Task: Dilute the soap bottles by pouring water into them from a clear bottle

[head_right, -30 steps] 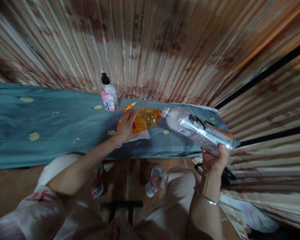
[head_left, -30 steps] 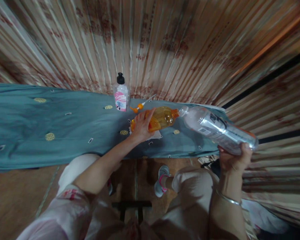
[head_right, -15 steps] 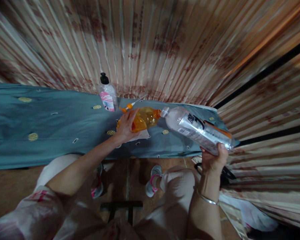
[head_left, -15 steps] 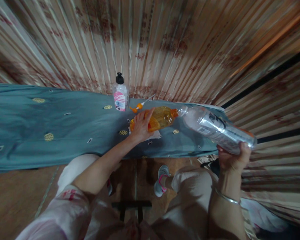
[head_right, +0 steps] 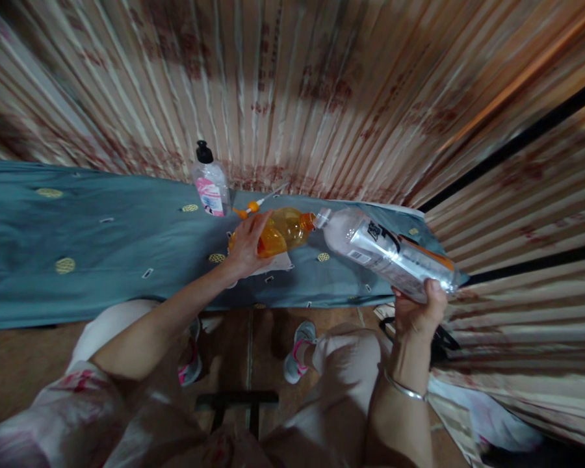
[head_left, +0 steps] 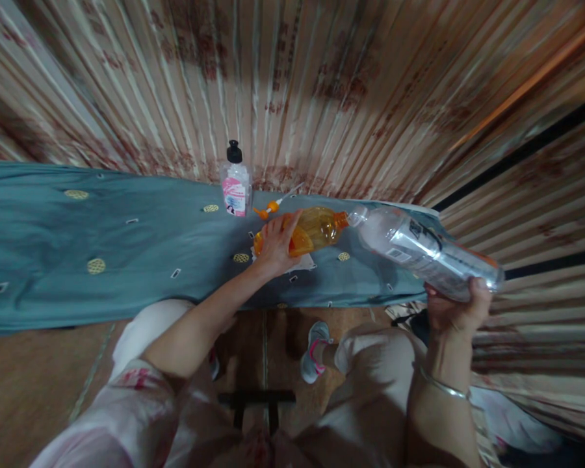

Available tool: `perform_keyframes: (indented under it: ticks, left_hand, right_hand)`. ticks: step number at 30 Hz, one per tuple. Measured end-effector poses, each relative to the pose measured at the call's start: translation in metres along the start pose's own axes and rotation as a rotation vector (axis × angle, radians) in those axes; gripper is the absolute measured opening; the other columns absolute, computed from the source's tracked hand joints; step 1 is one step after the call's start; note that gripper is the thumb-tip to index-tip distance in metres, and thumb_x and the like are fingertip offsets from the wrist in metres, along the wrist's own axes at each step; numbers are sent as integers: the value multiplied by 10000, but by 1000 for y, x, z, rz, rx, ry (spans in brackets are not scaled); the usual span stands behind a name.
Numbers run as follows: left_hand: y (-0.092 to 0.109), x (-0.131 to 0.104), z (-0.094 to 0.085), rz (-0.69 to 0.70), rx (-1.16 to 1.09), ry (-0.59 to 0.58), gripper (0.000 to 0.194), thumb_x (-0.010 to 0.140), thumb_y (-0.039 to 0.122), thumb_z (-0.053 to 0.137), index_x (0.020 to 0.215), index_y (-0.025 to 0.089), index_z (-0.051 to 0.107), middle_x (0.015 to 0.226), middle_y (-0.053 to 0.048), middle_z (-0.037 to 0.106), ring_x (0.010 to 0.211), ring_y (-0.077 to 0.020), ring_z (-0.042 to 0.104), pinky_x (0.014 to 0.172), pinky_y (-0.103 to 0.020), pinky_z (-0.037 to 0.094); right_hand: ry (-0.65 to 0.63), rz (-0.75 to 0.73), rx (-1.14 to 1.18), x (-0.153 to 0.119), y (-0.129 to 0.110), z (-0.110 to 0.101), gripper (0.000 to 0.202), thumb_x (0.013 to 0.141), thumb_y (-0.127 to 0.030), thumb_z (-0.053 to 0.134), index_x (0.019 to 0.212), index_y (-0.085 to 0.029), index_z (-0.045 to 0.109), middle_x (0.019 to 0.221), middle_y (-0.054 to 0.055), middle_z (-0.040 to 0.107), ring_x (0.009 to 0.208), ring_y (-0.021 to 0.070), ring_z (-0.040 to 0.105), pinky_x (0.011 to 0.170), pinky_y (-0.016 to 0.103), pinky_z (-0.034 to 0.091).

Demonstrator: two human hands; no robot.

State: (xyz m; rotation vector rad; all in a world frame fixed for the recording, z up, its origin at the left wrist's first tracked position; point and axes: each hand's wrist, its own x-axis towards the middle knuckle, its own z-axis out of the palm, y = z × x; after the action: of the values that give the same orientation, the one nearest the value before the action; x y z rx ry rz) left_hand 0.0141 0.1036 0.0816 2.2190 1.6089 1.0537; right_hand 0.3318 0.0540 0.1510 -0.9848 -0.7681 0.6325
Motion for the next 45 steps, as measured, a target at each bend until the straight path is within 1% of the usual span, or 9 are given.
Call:
perform_keyframes:
  ticks: [8,16,21,26,28,34,37,41,45]
  left_hand:
    - [0,0,2,-1,2,4,993,702,203,775,1562,195,280,1472,-167,508,1331,-372,492,1129,-549,356]
    - [-1,0,2,-1,4,7,986,710,207,779,1563,212,284,1480,-163,505,1343,-365,481,1122,-533,365]
    - [-1,0,2,-4,8,-5,1007,704,207,786,1568,219,271,1486,-162,499,1347,-366,480,1117,-538,370]
    - [-1,0,2,5,5,8,1003,708,211,787,1568,209,273,1475,-166,502,1349,-366,480,1116,-530,377]
    - [-1,0,2,4,6,7,1005,699,202,791,1565,197,281,1479,-172,498,1349,-371,478,1121,-535,371]
    - [1,0,1,-3,3,4,986,703,186,783,1561,177,299,1474,-180,499,1351,-374,474,1124,-534,371]
    - [1,1,1,-5,4,5,977,711,197,785,1561,169,303,1474,-183,498,1363,-379,465,1124,-530,371]
    - [1,0,1,-7,-2,14,977,721,192,776,1565,223,284,1478,-173,502,1355,-375,474,1120,-547,365]
    - [1,0,2,-2,-6,13,972,717,181,768,1558,216,284,1480,-176,505,1346,-373,485,1123,-545,362]
  right_hand:
    - [23,10,7,-1,-1,0,422,492,-467,685,841,-233,646,948,4,668,634,113,510,360,167,321]
    - [24,-3,9,-2,0,0,397,498,-473,679,798,-219,625,920,14,661,620,111,508,338,169,314]
    - [31,8,-10,-1,-1,1,376,490,-475,684,755,-223,595,862,-2,633,631,121,505,357,169,313]
    - [41,-14,-33,-2,-2,2,359,474,-479,688,664,-222,525,711,-33,534,613,124,493,347,166,326]
    - [42,-19,-33,-2,-2,2,356,476,-481,687,654,-222,519,691,-37,520,610,123,490,347,166,335]
    - [16,2,-17,-2,-2,2,337,495,-476,676,682,-223,558,764,-24,590,612,113,497,349,162,333]
    - [13,-4,-11,-2,-2,3,342,490,-474,674,706,-227,578,760,-27,582,608,111,493,343,166,342]
    - [2,-27,-8,-2,-2,4,332,502,-473,665,706,-226,577,769,-23,588,609,113,482,340,162,320]
    - [31,-15,8,-2,-2,4,327,488,-449,675,687,-221,550,769,-15,576,646,124,504,358,156,309]
